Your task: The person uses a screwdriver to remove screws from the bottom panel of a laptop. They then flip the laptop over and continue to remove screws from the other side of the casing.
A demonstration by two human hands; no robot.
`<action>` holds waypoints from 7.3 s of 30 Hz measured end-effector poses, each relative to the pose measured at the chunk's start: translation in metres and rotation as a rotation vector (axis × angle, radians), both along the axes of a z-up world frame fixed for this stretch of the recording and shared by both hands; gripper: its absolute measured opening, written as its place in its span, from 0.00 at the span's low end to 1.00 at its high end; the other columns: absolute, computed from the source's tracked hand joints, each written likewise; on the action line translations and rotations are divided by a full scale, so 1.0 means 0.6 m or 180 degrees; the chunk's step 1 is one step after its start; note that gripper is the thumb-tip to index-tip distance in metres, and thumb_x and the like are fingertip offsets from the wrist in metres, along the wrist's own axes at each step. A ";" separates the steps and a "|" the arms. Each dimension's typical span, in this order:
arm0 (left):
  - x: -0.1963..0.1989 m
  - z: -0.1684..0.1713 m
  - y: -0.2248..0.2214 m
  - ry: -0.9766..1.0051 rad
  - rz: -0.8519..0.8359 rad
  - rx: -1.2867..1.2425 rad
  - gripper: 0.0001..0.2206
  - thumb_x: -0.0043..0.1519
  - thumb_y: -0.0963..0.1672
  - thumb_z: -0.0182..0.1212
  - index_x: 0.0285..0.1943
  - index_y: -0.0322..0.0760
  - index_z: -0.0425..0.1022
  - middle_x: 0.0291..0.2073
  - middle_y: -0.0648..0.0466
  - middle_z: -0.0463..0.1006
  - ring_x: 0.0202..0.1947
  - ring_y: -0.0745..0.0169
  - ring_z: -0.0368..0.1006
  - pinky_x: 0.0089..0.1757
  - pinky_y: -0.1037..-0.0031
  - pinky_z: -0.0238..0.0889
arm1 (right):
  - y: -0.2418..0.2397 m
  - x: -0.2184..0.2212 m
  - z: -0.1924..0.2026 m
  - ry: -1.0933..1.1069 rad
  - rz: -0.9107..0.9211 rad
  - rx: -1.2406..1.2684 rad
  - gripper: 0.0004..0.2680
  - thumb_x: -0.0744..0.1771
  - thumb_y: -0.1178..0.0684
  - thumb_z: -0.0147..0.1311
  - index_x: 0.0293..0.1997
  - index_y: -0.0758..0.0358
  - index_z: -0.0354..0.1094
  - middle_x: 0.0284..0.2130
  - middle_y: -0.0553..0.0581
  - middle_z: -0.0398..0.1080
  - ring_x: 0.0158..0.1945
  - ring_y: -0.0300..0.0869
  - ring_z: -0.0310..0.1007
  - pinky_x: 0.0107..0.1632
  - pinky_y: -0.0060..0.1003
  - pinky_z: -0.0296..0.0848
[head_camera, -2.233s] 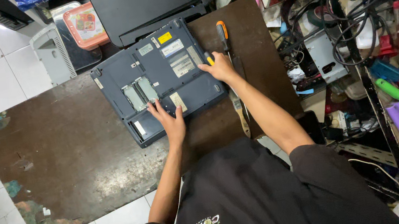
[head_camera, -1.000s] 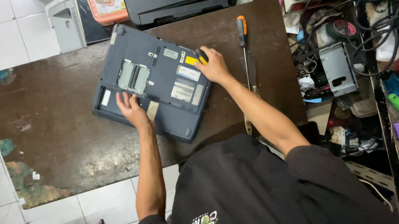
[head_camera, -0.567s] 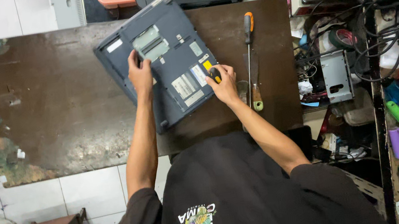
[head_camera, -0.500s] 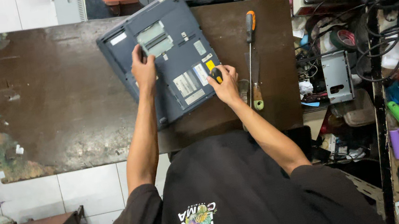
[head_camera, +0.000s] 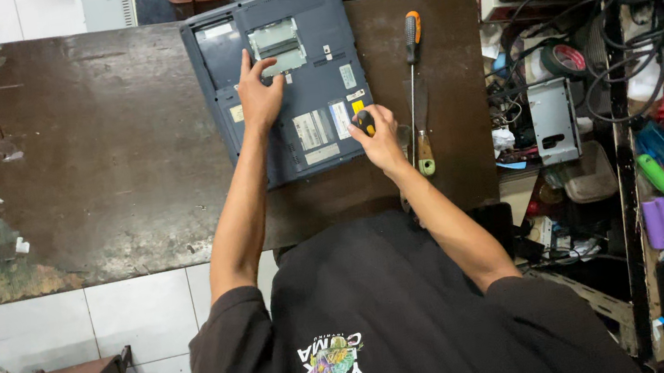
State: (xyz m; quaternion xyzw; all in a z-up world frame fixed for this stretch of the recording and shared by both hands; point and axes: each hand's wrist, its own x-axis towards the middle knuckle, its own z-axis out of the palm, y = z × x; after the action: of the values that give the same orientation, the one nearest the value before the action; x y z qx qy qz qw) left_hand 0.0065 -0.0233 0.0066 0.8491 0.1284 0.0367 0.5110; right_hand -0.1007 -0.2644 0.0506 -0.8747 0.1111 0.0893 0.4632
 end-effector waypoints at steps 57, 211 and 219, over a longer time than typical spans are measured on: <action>-0.194 0.006 -0.065 -0.2301 -0.3060 0.2231 0.01 0.61 0.47 0.53 0.38 0.53 0.69 0.50 0.58 0.69 0.62 0.64 0.61 0.58 0.54 0.47 | -0.090 -0.015 0.204 -0.1550 0.1070 0.0416 0.09 0.62 0.53 0.63 0.42 0.58 0.68 0.32 0.52 0.75 0.36 0.43 0.76 0.42 0.35 0.71; -0.152 0.072 -0.102 -0.0499 -0.1561 0.2271 0.26 0.67 0.51 0.48 0.74 0.40 0.55 0.73 0.42 0.48 0.73 0.46 0.40 0.65 0.51 0.27 | 0.038 0.069 0.097 -0.1264 -0.0267 0.3867 0.19 0.65 0.35 0.48 0.22 0.62 0.55 0.13 0.53 0.52 0.10 0.37 0.53 0.14 0.26 0.54; -0.150 0.070 -0.099 -0.0662 -0.1502 0.2251 0.26 0.67 0.51 0.49 0.73 0.40 0.56 0.72 0.43 0.49 0.73 0.47 0.42 0.65 0.51 0.29 | 0.046 0.088 0.052 -0.1522 0.0102 0.3936 0.19 0.63 0.40 0.51 0.17 0.67 0.56 0.10 0.57 0.52 0.08 0.37 0.51 0.12 0.27 0.52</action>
State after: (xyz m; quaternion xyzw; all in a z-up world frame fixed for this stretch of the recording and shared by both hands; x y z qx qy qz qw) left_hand -0.0837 -0.0826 0.0486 0.9697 -0.1417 0.0460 0.1935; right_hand -0.0477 -0.2368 0.0815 -0.4451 -0.0795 -0.0531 0.8904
